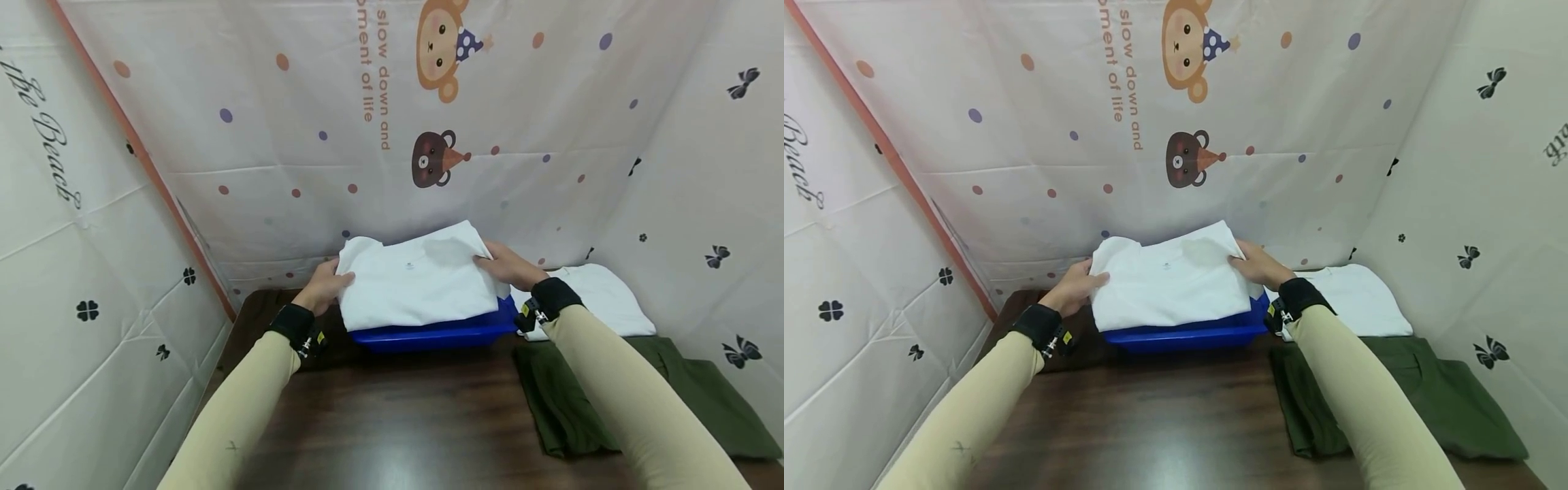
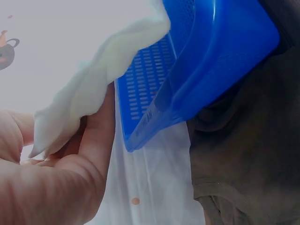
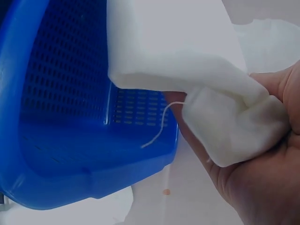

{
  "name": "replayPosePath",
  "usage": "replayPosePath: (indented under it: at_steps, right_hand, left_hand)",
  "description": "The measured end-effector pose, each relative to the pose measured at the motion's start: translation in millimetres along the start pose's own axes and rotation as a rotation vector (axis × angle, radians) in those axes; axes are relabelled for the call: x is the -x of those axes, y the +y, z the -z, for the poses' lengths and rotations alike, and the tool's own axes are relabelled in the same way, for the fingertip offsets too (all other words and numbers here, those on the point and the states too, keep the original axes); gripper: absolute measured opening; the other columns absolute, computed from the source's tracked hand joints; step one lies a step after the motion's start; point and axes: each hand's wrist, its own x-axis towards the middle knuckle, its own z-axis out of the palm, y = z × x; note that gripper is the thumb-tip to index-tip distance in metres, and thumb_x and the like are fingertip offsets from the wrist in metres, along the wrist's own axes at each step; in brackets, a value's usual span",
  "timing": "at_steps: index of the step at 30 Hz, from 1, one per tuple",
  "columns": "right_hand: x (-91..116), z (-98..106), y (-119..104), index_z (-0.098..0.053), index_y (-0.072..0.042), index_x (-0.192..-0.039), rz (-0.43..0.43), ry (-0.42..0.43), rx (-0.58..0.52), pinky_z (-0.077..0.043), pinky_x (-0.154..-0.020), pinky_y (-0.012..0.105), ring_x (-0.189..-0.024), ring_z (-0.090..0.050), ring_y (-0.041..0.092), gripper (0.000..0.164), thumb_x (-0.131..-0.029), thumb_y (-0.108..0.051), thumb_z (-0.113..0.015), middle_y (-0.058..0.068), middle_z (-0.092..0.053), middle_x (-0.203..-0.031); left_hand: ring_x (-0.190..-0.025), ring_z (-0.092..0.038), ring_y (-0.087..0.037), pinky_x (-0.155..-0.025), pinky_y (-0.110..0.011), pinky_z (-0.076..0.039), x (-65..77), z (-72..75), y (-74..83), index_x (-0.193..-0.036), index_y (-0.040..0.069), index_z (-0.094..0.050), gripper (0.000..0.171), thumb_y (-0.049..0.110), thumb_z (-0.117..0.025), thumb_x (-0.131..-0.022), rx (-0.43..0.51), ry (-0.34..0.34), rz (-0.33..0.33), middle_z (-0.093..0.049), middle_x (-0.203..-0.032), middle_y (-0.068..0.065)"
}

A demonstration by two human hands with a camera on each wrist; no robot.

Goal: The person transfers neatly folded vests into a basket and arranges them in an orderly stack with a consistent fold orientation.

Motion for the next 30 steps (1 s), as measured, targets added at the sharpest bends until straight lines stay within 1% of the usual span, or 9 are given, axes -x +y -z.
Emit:
replayPosePath:
  at_steps: [6, 10, 13, 15, 19, 22, 25, 28, 30]
  right_hand:
    - [0.9, 2.6, -3.7, -0.025, -0.002, -0.16, -0.027, 0.024, -0.006, -0.047, -0.097, 0.061, -0.124, -0.051, 0.046, 0.052, -0.112, -0.017, -0.04, 0.03, -0.044, -0.144]
    - [-2.4, 4.2, -2.9, -0.027, -0.002, -0.16, -0.053, 0.037, 0.022, -0.048, -0.097, 0.061, -0.123, -0.052, 0.045, 0.052, -0.112, -0.017, -0.041, 0.03, -0.044, -0.145]
    - [-6.9, 3.7, 3.6, -0.03, -0.004, -0.159, -0.065, 0.043, 0.037, -0.05, -0.096, 0.059, -0.121, -0.054, 0.043, 0.051, -0.112, -0.019, -0.042, 0.028, -0.047, -0.143]
    - [-7.9, 2.7, 5.7, -0.031, -0.004, -0.158, -0.07, 0.04, 0.028, -0.051, -0.095, 0.058, -0.12, -0.054, 0.042, 0.05, -0.112, -0.019, -0.042, 0.027, -0.048, -0.141]
    - [-8.4, 1.7, 9.4, -0.032, -0.003, -0.157, -0.085, 0.036, 0.009, -0.051, -0.095, 0.057, -0.119, -0.055, 0.041, 0.048, -0.112, -0.018, -0.041, 0.027, -0.049, -0.14]
    - [-8.2, 1.5, 11.3, -0.031, -0.003, -0.158, -0.087, 0.039, 0.005, -0.05, -0.097, 0.058, -0.121, -0.054, 0.042, 0.049, -0.112, -0.017, -0.041, 0.027, -0.047, -0.142]
    - [-8.8, 1.1, 12.4, -0.03, -0.003, -0.158, -0.08, 0.037, 0.006, -0.049, -0.098, 0.059, -0.122, -0.053, 0.042, 0.049, -0.112, -0.016, -0.041, 0.028, -0.046, -0.144]
    - [-10.3, 0.6, 12.4, -0.031, -0.002, -0.157, -0.089, 0.042, 0.009, -0.05, -0.098, 0.06, -0.121, -0.054, 0.042, 0.049, -0.112, -0.017, -0.042, 0.028, -0.047, -0.143]
    - [-11.3, 0.2, 11.8, -0.03, -0.003, -0.158, -0.095, 0.046, 0.011, -0.049, -0.098, 0.06, -0.121, -0.054, 0.042, 0.05, -0.112, -0.017, -0.042, 0.027, -0.047, -0.144]
  left_hand:
    - [-0.104, -0.065, -0.03, -0.078, -0.043, -0.061, -8.7, -4.3, 3.2, -0.156, 0.002, -0.04, 0.051, 0.011, -0.052, -0.107, -0.028, 0.01, -0.014, -0.055, -0.139, -0.023]
    - [-0.112, -0.065, -0.036, -0.084, -0.049, -0.06, -12.9, -5.2, 7.7, -0.156, -0.002, -0.037, 0.057, 0.004, -0.054, -0.103, -0.068, -0.004, 0.009, -0.053, -0.142, -0.026]
    - [-0.118, -0.063, -0.039, -0.087, -0.052, -0.059, -16.9, -6.7, 9.0, -0.156, -0.004, -0.035, 0.06, 0.002, -0.057, -0.101, -0.104, 0.016, 0.03, -0.051, -0.146, -0.026]
    - [-0.119, -0.063, -0.041, -0.085, -0.053, -0.059, -18.6, -7.8, 8.6, -0.157, -0.002, -0.035, 0.063, 0.0, -0.059, -0.099, -0.121, 0.05, 0.023, -0.051, -0.146, -0.027]
    - [-0.117, -0.062, -0.043, -0.075, -0.052, -0.062, -20.0, -10.8, 6.7, -0.156, 0.011, -0.036, 0.068, -0.006, -0.06, -0.095, -0.143, 0.118, -0.046, -0.052, -0.142, -0.03]
    - [-0.106, -0.063, -0.04, -0.065, -0.045, -0.061, -21.2, -13.0, 5.3, -0.144, 0.015, -0.042, 0.059, -0.01, -0.058, -0.094, -0.176, 0.138, -0.116, -0.056, -0.133, -0.029]
    - [-0.084, -0.06, -0.032, -0.053, -0.034, -0.054, -22.9, -14.2, 3.8, -0.126, 0.014, -0.046, 0.041, -0.01, -0.055, -0.094, -0.213, 0.145, -0.173, -0.059, -0.112, -0.025]
    - [-0.063, -0.048, -0.024, -0.047, -0.03, -0.041, -24.9, -13.8, 2.7, -0.11, 0.011, -0.047, 0.027, -0.01, -0.054, -0.094, -0.228, 0.145, -0.226, -0.052, -0.088, -0.017]
    - [-0.056, -0.043, -0.02, -0.047, -0.029, -0.039, -26.0, -13.4, 2.1, -0.103, 0.007, -0.05, 0.019, -0.008, -0.057, -0.093, -0.228, 0.14, -0.242, -0.046, -0.082, -0.012]
